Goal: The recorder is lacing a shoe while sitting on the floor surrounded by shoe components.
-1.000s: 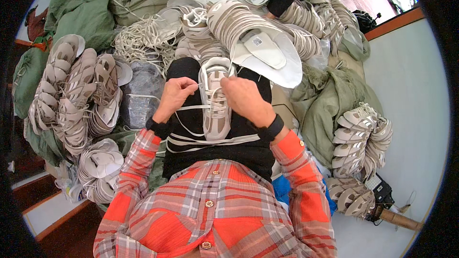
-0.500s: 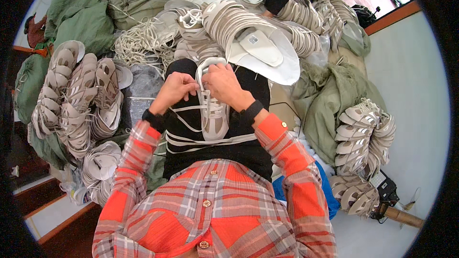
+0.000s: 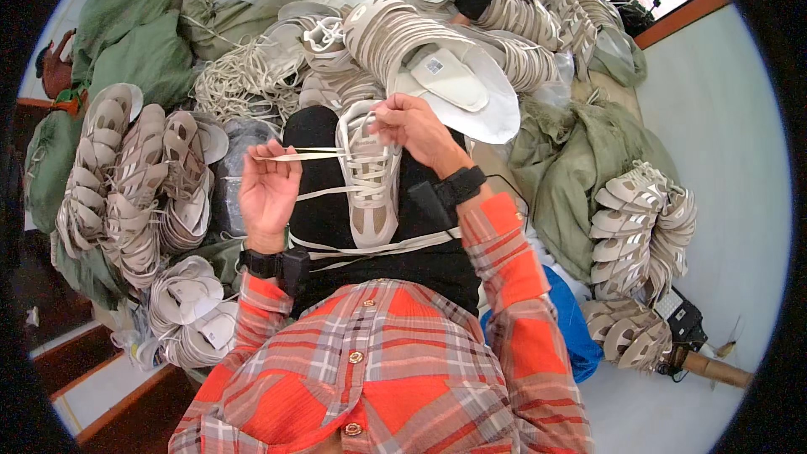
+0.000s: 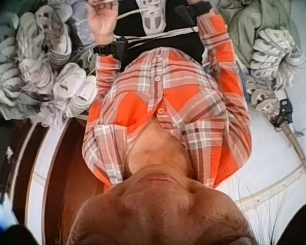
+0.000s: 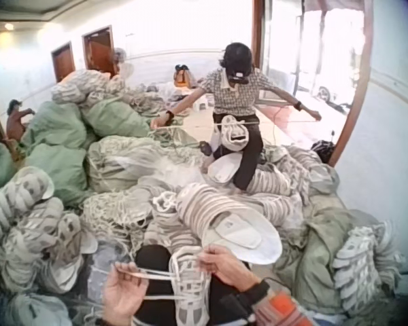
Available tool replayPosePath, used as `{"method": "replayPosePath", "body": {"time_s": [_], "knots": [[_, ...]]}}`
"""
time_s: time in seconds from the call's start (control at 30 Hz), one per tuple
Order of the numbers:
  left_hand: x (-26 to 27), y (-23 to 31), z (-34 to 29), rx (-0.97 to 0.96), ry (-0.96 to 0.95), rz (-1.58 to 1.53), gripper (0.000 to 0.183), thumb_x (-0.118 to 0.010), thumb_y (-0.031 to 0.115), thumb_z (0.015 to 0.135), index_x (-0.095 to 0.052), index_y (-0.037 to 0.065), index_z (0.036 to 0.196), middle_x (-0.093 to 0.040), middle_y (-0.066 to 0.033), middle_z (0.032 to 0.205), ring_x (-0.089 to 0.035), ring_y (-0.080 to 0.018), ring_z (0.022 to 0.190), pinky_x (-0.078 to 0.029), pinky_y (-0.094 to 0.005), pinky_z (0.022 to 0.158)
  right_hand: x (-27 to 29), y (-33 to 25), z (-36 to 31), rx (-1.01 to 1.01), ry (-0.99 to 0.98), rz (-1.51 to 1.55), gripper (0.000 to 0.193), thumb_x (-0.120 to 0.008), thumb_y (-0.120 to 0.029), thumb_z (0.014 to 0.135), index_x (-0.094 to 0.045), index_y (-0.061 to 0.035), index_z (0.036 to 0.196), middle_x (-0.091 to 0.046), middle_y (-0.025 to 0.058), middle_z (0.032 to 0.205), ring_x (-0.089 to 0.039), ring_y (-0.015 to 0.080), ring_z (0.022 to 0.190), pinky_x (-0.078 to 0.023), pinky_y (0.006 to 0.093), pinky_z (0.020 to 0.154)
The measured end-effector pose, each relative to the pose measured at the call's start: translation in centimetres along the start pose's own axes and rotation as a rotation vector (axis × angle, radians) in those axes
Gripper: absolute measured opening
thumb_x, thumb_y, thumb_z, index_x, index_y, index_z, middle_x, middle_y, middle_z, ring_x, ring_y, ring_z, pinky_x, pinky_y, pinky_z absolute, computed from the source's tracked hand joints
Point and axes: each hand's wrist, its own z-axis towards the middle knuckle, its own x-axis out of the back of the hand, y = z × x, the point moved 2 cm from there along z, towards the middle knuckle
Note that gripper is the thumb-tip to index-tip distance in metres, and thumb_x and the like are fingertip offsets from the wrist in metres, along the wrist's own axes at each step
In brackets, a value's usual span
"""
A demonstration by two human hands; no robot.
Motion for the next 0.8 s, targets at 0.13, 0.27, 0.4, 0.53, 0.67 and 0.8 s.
{"method": "replayPosePath", "body": {"time_s": [0.13,0.27,0.4,0.53,0.67,0.8], "knots": [[2.2,-0.2,-0.6,0.076,0.110,-0.152,0.024,-0.048,0.024,0.095,-0.064,0.007,0.089,-0.066,-0.0052,0.091,-0.060,-0.0191,0.095,-0.045,-0.0394,0.089,-0.2,0.9,-0.5,0.045,-0.001,0.566,0.010,-0.048,0.001,0.088,-0.054,0.0083,0.086,-0.058,0.0235,0.108,-0.060,0.0316,0.100,-0.051,0.0370,0.090],[3.6,-1.9,-0.9,0.426,0.170,-0.270,0.016,-0.051,0.013,0.093,-0.057,0.002,0.102,-0.057,-0.0035,0.084,-0.054,-0.0148,0.075,-0.046,-0.0285,0.066,2.9,0.6,-1.1,0.181,0.148,0.784,0.012,-0.046,0.003,0.087,-0.054,0.0129,0.087,-0.057,0.0239,0.107,-0.058,0.0323,0.105,-0.048,0.0377,0.096],[-0.1,-3.6,-1.2,0.316,0.131,0.058,0.036,-0.054,0.002,0.089,-0.047,0.000,0.124,-0.058,-0.0051,0.098,-0.055,-0.0133,0.088,-0.046,-0.0245,0.073,3.7,-1.7,-1.8,0.336,0.305,0.690,0.013,-0.046,0.004,0.084,-0.053,0.0138,0.088,-0.058,0.0244,0.100,-0.061,0.0333,0.096,-0.051,0.0406,0.090],[-0.9,-3.9,0.1,-0.087,-0.117,0.766,0.055,-0.055,0.003,0.089,-0.034,0.006,0.140,-0.054,-0.0080,0.119,-0.050,-0.0119,0.105,-0.042,-0.0243,0.084,2.5,-1.2,-1.2,0.314,0.256,0.694,0.011,-0.048,0.004,0.083,-0.053,0.0127,0.088,-0.058,0.0220,0.097,-0.061,0.0324,0.094,-0.052,0.0400,0.089],[-0.1,-2.0,2.4,-0.033,-0.208,1.047,0.050,-0.058,0.004,0.088,-0.042,0.004,0.135,-0.061,-0.0051,0.104,-0.051,-0.0068,0.080,-0.040,-0.0194,0.068,2.8,-0.7,-1.3,0.268,0.212,0.732,0.014,-0.049,0.004,0.085,-0.054,0.0138,0.093,-0.058,0.0211,0.103,-0.059,0.0304,0.101,-0.051,0.0361,0.092],[0.5,2.2,3.2,0.023,-0.295,1.527,0.042,-0.063,0.006,0.085,-0.054,0.005,0.125,-0.057,0.0052,0.078,-0.042,-0.0016,0.064,-0.033,-0.0153,0.057,4.2,-0.1,-1.5,0.229,0.262,0.775,0.014,-0.050,0.004,0.084,-0.053,0.0134,0.093,-0.058,0.0212,0.104,-0.059,0.0299,0.100,-0.051,0.0351,0.091]]}}
